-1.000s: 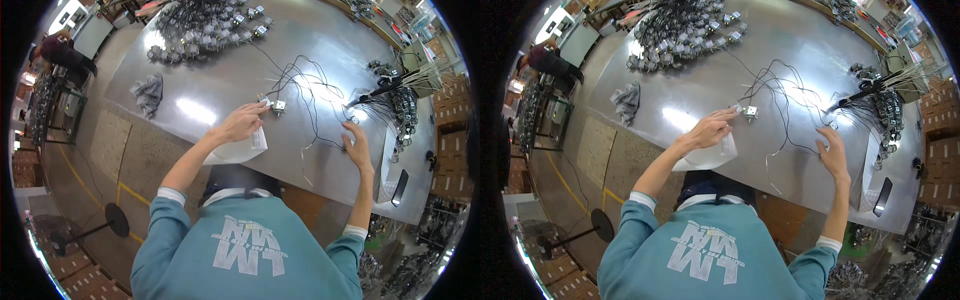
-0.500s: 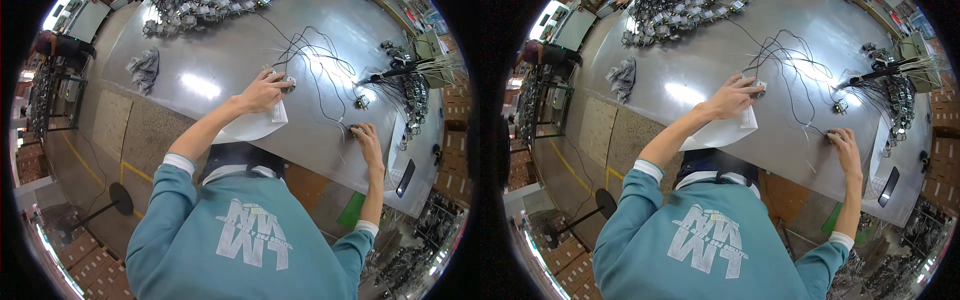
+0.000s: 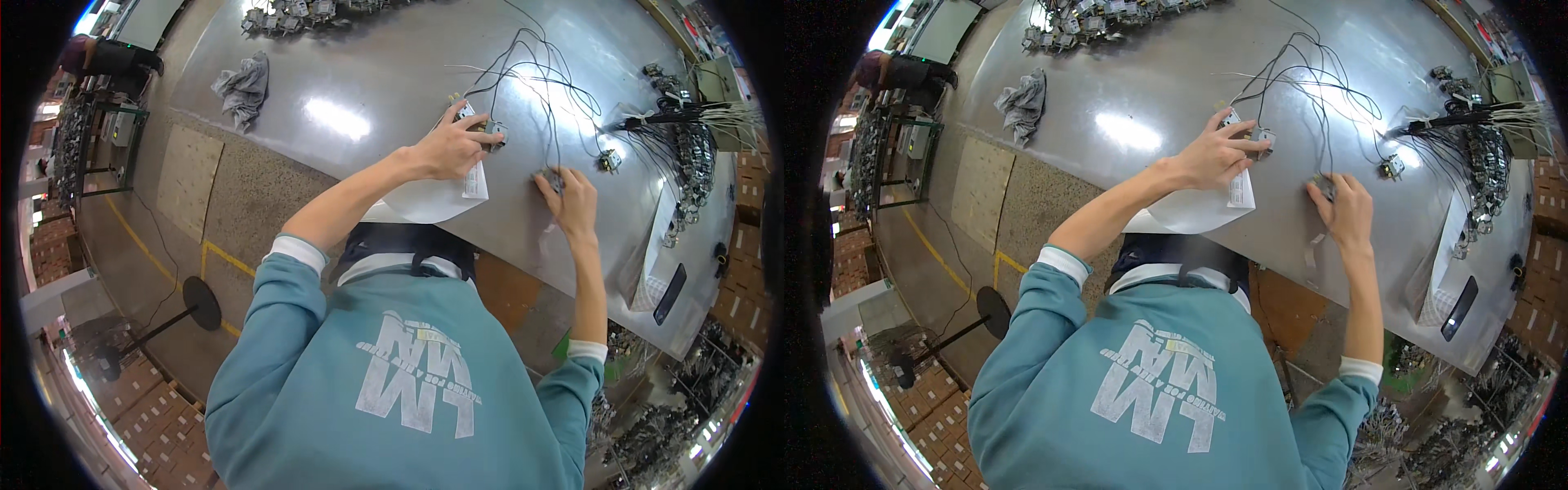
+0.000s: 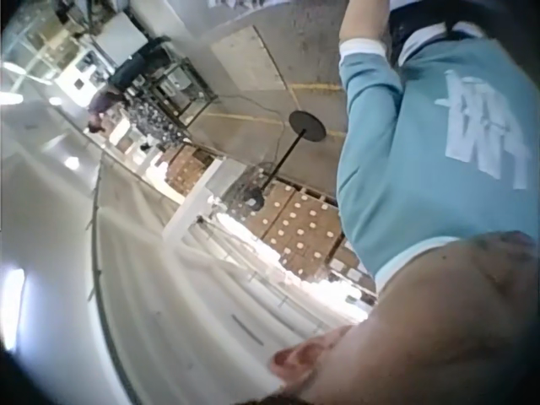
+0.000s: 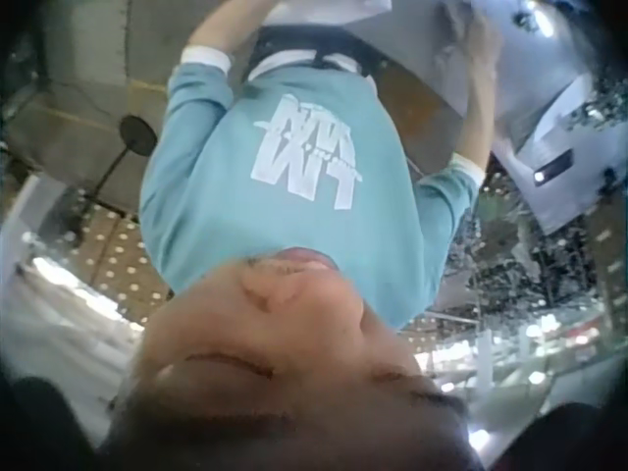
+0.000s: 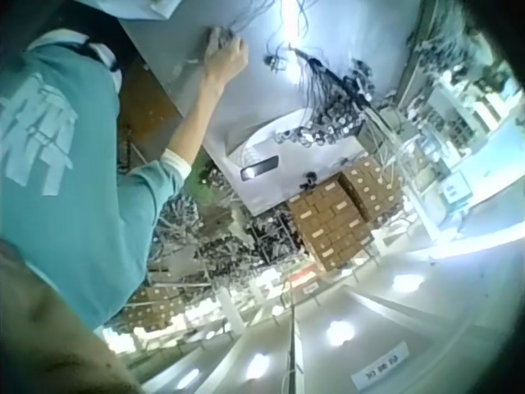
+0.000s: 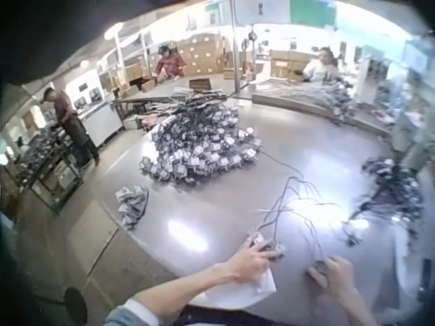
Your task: Assembling and organizing multiple electrical wiring harnesses on a production table.
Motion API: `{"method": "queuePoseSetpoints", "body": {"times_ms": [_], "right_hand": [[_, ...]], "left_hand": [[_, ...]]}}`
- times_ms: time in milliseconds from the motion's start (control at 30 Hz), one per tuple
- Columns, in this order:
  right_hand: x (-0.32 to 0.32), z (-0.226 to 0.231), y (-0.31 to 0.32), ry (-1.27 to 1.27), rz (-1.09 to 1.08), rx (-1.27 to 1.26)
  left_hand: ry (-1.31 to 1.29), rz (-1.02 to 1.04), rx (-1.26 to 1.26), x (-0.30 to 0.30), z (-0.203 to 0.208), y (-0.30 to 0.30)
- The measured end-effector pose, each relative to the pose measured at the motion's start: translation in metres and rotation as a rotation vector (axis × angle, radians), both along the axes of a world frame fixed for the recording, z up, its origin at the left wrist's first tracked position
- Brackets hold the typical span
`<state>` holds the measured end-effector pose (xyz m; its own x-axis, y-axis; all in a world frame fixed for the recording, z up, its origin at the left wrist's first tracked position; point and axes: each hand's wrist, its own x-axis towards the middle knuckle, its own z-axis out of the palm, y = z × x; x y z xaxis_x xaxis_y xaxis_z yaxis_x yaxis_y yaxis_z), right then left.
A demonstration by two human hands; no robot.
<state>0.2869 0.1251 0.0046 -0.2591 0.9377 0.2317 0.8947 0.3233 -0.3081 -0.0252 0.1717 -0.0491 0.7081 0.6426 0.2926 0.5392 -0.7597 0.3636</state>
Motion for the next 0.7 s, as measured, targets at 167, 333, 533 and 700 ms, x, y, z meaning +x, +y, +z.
{"method": "queuePoseSetpoints", "body": {"times_ms": [167,333,533,700], "right_hand": [[-0.05,-0.023,0.039,0.115,-0.048,0.146],[-0.058,-0.038,0.053,0.266,-0.059,0.106],[-0.044,-0.037,0.035,0.808,-0.185,-0.446],[-0.031,-0.037,0.029,1.005,-0.154,-0.468]], "left_hand": [[-0.062,0.011,-0.054,0.003,-0.001,0.005],[-0.054,0.024,-0.086,-0.002,-0.002,0.009],[0.014,0.043,0.156,0.002,0.024,0.0],[-0.235,0.022,0.095,0.04,0.017,-0.004]]}}
